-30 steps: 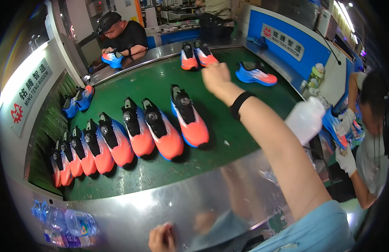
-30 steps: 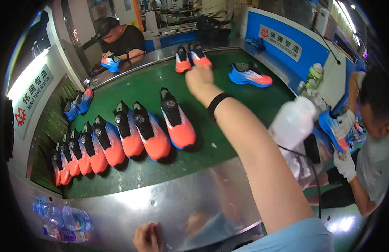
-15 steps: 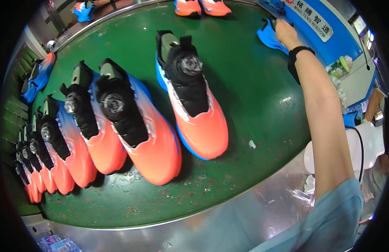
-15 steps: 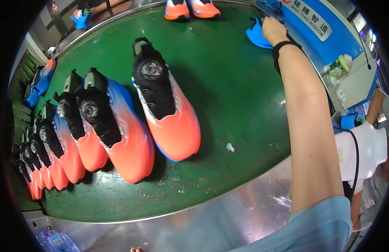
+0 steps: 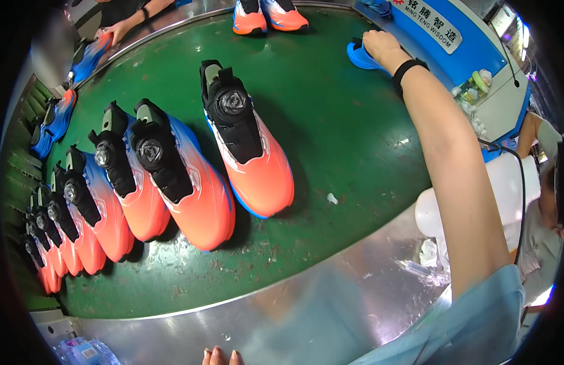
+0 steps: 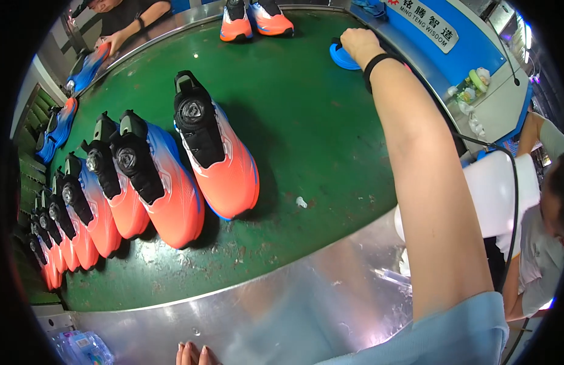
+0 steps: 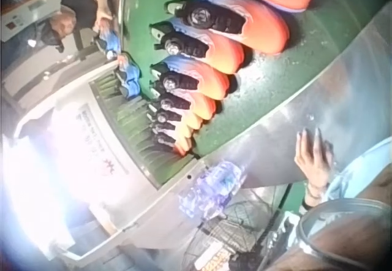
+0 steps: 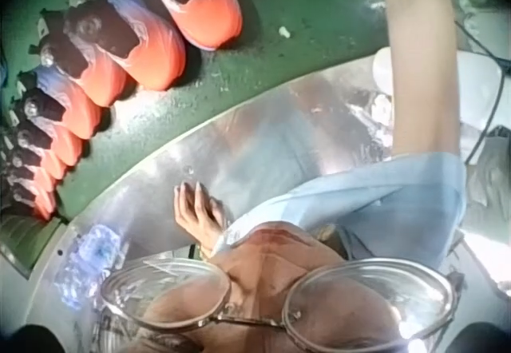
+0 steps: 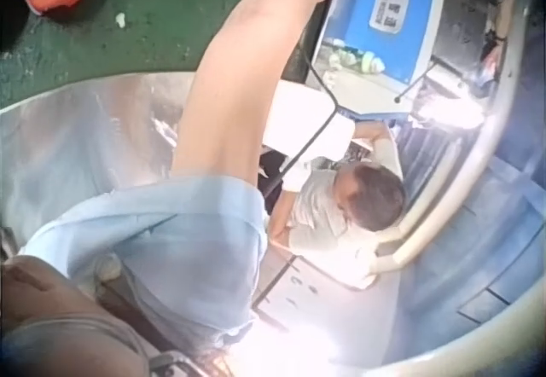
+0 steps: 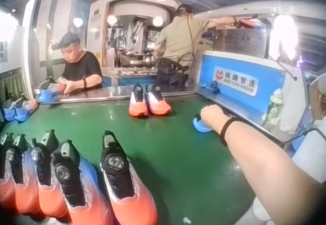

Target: Apply glue to the heel area of shoes using a syringe and then placing them on a conveyor belt.

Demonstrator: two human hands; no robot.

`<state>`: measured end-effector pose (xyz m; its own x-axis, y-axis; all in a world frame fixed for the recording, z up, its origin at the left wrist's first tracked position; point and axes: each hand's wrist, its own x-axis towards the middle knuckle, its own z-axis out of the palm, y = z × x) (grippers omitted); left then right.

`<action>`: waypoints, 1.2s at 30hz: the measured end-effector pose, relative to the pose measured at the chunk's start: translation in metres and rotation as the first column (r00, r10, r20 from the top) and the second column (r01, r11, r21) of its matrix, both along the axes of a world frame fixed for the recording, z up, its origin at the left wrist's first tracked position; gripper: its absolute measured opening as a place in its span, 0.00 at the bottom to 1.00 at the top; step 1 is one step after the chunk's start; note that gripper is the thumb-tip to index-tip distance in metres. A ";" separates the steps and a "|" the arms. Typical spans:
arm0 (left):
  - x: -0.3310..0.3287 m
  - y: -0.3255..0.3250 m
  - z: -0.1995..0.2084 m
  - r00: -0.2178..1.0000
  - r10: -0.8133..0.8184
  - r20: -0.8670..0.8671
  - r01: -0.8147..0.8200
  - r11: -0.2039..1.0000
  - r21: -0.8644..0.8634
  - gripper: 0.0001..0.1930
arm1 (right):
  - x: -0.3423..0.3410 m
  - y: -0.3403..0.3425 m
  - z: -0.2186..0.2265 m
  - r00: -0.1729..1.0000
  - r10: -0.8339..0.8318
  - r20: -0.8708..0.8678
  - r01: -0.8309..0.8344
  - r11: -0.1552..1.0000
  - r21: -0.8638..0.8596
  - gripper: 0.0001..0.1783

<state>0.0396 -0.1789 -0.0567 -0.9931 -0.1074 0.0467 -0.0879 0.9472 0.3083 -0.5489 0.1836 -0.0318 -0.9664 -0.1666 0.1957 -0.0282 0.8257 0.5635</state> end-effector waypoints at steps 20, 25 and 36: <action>0.028 0.007 -0.026 0.906 0.048 -0.420 0.020 0.988 0.156 0.34 | 0.337 -0.156 0.125 0.463 0.886 -0.028 -0.885 0.460 -0.067 0.06; 0.029 0.009 -0.031 0.874 0.040 -0.484 0.037 0.988 0.148 0.37 | 0.442 -0.154 0.079 0.197 0.928 0.317 -0.942 0.268 -0.200 0.08; 0.030 0.008 -0.040 0.904 0.053 -0.424 0.029 0.982 0.185 0.40 | 0.480 -0.187 0.036 0.599 0.787 0.147 -0.735 0.614 -0.289 0.10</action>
